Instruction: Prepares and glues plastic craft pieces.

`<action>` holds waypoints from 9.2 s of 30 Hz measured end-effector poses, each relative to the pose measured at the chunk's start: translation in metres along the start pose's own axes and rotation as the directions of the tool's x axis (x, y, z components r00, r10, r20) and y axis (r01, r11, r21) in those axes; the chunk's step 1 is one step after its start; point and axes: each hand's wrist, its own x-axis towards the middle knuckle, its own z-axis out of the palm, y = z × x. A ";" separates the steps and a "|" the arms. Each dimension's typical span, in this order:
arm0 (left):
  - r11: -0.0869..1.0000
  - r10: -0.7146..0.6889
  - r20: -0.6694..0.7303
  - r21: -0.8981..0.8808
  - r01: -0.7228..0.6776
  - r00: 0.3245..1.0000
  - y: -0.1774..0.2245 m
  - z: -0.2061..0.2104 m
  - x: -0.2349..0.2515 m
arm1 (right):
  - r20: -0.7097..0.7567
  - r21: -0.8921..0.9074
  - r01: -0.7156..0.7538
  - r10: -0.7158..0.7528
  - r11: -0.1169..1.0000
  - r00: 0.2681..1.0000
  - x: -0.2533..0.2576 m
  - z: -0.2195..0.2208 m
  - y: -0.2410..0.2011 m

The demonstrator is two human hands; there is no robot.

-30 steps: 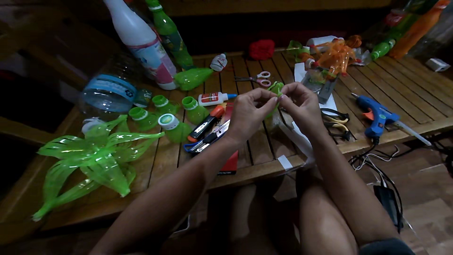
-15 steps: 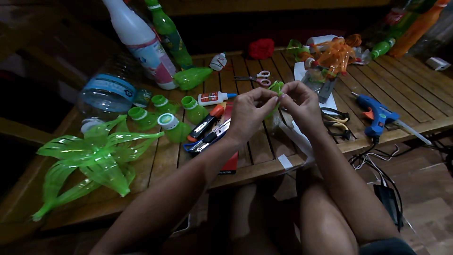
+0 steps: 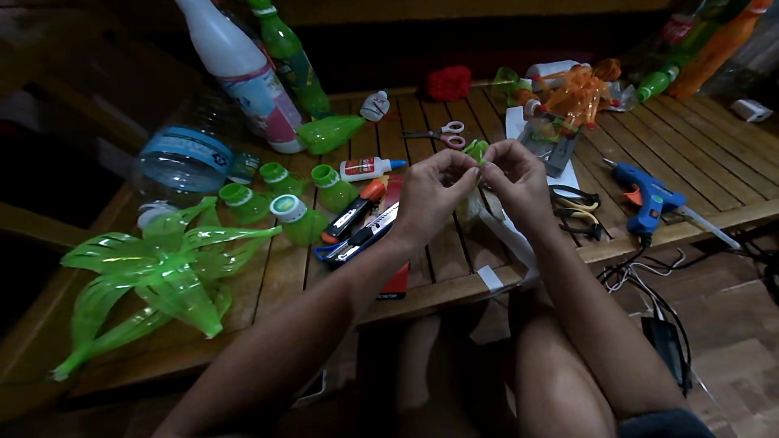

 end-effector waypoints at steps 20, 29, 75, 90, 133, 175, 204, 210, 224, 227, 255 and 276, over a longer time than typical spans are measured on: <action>1.000 0.015 0.016 0.014 -0.015 1.000 -0.001 0.001 -0.001 | -0.011 -0.016 0.016 -0.016 1.000 1.000 -0.001 0.000 0.003; 0.999 0.048 0.025 0.005 -0.048 0.999 -0.003 0.001 -0.001 | 0.011 -0.049 0.021 -0.021 0.999 1.000 -0.004 -0.003 0.003; 1.000 0.014 0.053 0.022 -0.015 0.998 0.001 0.000 -0.001 | -0.006 0.003 -0.051 0.052 0.999 0.999 -0.013 -0.009 -0.003; 0.946 0.213 0.127 0.220 -0.237 0.969 -0.004 -0.002 -0.002 | 0.026 -0.089 0.077 -0.075 0.993 0.997 -0.015 -0.016 0.003; 0.899 0.330 0.146 0.252 -0.358 0.933 -0.016 0.004 -0.003 | 0.019 -0.170 0.136 -0.134 0.976 0.991 -0.019 -0.015 0.008; 0.905 0.346 0.058 0.244 -0.350 0.936 -0.026 -0.005 0.011 | 0.021 -0.235 0.170 -0.170 0.957 0.985 0.005 0.000 0.011; 0.958 0.281 -0.178 0.109 -0.265 0.943 -0.021 -0.018 0.028 | 0.235 -0.440 0.140 -0.037 0.887 0.971 0.061 0.011 -0.026; 0.982 0.190 -0.279 0.056 -0.182 0.941 -0.017 -0.026 0.029 | 0.228 -0.471 0.093 0.020 0.877 0.973 0.076 0.032 -0.033; 0.993 0.107 -0.101 0.061 -0.101 0.989 -0.034 -0.038 0.035 | 0.361 -0.367 0.107 0.036 0.924 0.932 0.091 0.016 -0.004; 0.987 0.067 -0.086 0.152 -0.053 0.994 -0.033 -0.036 0.033 | 0.399 -0.407 0.114 0.064 0.906 0.915 0.093 0.013 0.000; 0.949 -0.004 -0.039 0.314 0.016 0.999 -0.026 -0.027 0.040 | 0.409 -0.228 0.164 -0.058 0.960 0.911 0.100 -0.001 0.029; 0.988 -0.025 -0.146 0.149 0.047 0.989 -0.022 -0.021 0.021 | 0.356 -0.167 0.138 -0.070 0.976 0.932 0.075 0.008 0.015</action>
